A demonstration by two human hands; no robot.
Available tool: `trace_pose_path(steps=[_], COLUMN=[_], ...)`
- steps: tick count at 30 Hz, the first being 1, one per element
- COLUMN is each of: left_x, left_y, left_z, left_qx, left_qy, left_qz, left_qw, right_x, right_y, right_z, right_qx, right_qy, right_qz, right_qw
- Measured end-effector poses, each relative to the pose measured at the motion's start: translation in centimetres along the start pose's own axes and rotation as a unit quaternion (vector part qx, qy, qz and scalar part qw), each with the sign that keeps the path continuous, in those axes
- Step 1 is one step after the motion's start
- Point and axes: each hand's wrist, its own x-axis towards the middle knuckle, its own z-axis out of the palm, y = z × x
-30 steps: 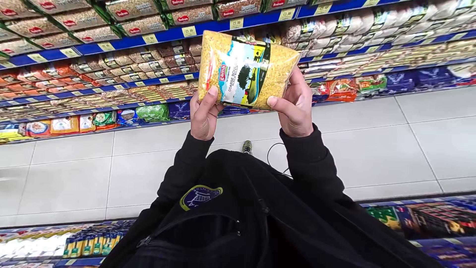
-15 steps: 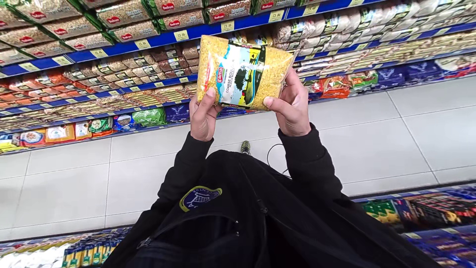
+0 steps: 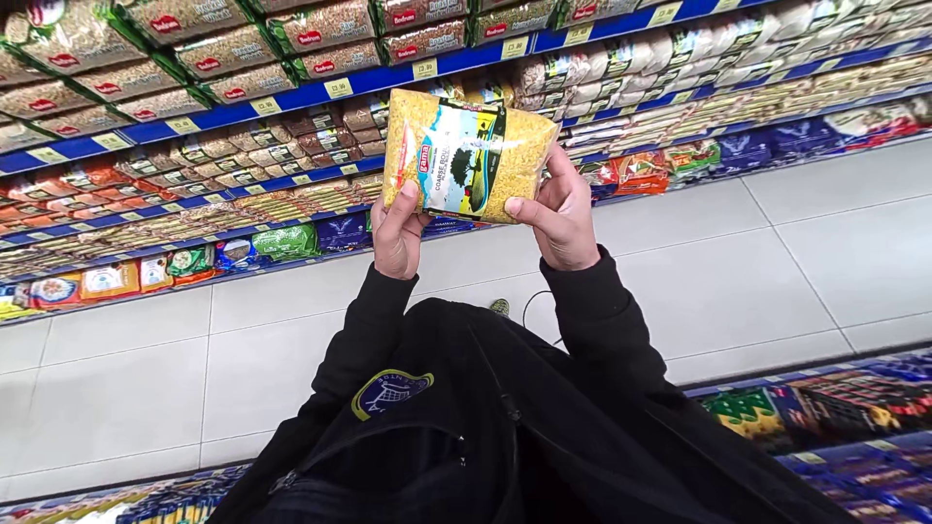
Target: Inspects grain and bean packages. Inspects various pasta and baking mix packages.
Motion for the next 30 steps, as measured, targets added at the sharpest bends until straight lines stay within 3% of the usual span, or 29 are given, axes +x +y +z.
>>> trace_pose_path(steps=[4, 7, 12, 16, 21, 26, 30], left_x=[0.7, 1.3, 2.6, 3.6, 6.0, 11.1, 17.2], left_y=[-1.7, -4.1, -11.1, -17.2, -21.7, -24.1, -26.1], left_z=[1.7, 3.0, 5.1, 6.8, 7.5, 5.0, 1.5], left_qx=[-0.002, -0.071, -0.196, -0.127, -0.076, -0.01, 0.04], left_qy=[0.002, 0.016, 0.062, 0.112, 0.196, 0.219, 0.195], left_qz=[-0.011, -0.065, -0.151, -0.2, -0.274, -0.304, -0.321], left_qw=[1.0, 0.995, 0.967, 0.965, 0.938, 0.927, 0.926], right_x=[0.2, -0.2, -0.9, -0.8, -0.1, 2.9, 7.1], right_y=[-0.2, 0.1, 0.9, 2.7, 5.9, 9.8, 12.9], right_z=[-2.6, -5.3, -10.2, -14.5, -18.4, -20.8, -21.8], right_qx=[0.012, 0.025, 0.067, 0.07, 0.041, 0.03, -0.014], right_qy=[0.014, 0.037, 0.114, 0.171, 0.191, 0.173, 0.161], right_qz=[0.007, 0.018, 0.051, 0.092, 0.135, 0.171, 0.198], right_qw=[1.0, 0.999, 0.99, 0.979, 0.971, 0.969, 0.967])
